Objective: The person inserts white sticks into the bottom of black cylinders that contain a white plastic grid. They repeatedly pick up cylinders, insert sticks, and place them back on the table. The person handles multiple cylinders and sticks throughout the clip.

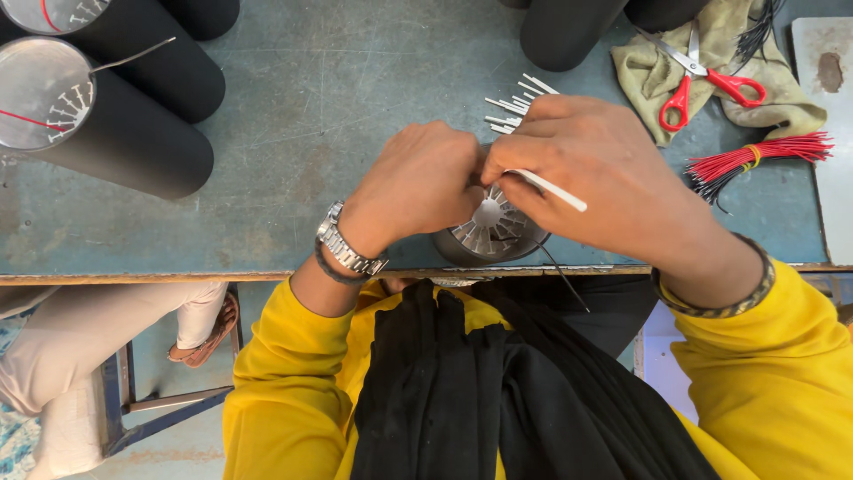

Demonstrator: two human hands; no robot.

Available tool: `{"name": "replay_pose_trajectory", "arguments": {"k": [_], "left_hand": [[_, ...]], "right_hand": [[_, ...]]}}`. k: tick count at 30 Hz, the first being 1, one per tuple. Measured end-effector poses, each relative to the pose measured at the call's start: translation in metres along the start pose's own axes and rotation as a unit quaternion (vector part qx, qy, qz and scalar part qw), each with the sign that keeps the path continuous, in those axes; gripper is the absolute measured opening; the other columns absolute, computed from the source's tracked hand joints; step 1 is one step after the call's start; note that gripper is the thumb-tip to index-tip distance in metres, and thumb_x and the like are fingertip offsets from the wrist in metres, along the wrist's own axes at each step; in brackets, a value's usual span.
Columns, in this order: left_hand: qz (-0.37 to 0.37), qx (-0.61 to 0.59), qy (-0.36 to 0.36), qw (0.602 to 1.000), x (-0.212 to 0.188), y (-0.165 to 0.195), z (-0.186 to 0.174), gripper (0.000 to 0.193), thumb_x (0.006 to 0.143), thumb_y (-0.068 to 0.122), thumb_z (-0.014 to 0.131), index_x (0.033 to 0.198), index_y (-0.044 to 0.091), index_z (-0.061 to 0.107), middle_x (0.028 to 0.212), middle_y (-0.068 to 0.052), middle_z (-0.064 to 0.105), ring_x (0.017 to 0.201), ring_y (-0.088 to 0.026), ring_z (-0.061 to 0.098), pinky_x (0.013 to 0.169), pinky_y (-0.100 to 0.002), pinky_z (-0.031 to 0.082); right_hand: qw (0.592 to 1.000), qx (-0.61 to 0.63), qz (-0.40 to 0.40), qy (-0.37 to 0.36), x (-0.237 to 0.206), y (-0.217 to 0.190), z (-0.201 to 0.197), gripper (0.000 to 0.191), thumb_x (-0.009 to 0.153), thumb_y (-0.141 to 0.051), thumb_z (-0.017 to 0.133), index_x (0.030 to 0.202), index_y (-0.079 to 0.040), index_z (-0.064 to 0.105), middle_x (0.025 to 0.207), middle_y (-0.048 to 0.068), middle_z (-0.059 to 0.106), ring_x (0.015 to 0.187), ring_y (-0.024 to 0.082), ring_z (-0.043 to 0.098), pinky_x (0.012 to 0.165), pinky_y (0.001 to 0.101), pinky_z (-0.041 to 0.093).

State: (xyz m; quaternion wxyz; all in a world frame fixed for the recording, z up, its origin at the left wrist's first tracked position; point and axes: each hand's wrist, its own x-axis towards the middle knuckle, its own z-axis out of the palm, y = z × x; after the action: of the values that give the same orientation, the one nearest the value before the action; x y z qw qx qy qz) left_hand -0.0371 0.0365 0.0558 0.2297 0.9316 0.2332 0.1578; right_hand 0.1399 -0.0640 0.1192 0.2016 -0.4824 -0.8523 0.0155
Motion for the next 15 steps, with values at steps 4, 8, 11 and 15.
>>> {"name": "replay_pose_trajectory", "arguments": {"k": [4,8,11,15], "left_hand": [[0.017,-0.021,-0.004,1.000,-0.002,-0.001,-0.002,0.009,0.070,0.012,0.072,0.072,0.003,0.073,0.071,-0.023,0.066,0.070,-0.046,0.064,0.061,-0.052,0.051],[0.014,-0.013,-0.021,1.000,-0.005,0.006,-0.010,0.012,0.071,0.011,0.069,0.073,0.000,0.071,0.075,-0.025,0.066,0.075,-0.046,0.064,0.065,-0.050,0.053],[0.037,-0.065,0.001,0.997,-0.019,0.008,-0.024,0.015,0.078,0.014,0.069,0.082,0.000,0.073,0.080,-0.024,0.069,0.078,-0.044,0.067,0.069,-0.048,0.054],[0.102,-0.113,0.064,0.986,-0.039,0.006,-0.035,0.030,0.085,0.014,0.068,0.110,-0.001,0.070,0.099,-0.019,0.074,0.090,-0.038,0.071,0.078,-0.045,0.056]], "right_hand": [[1.000,-0.016,0.025,-0.003,0.000,0.005,0.023,0.007,0.078,-0.015,0.080,0.083,-0.013,0.075,0.076,0.007,0.065,0.079,0.028,0.065,0.066,0.0415,0.050],[0.997,-0.063,0.032,-0.037,-0.003,0.008,0.031,0.009,0.077,-0.017,0.081,0.078,-0.013,0.074,0.071,0.008,0.064,0.077,0.028,0.064,0.067,0.0425,0.050],[0.998,0.012,-0.023,-0.049,-0.005,0.012,0.023,0.022,0.074,-0.019,0.080,0.093,-0.010,0.075,0.079,0.005,0.069,0.083,0.031,0.065,0.072,0.0426,0.052],[0.996,0.074,-0.016,-0.047,-0.004,0.014,0.012,0.015,0.084,-0.017,0.077,0.096,-0.010,0.073,0.095,0.007,0.072,0.093,0.031,0.067,0.079,0.0433,0.052]]}}
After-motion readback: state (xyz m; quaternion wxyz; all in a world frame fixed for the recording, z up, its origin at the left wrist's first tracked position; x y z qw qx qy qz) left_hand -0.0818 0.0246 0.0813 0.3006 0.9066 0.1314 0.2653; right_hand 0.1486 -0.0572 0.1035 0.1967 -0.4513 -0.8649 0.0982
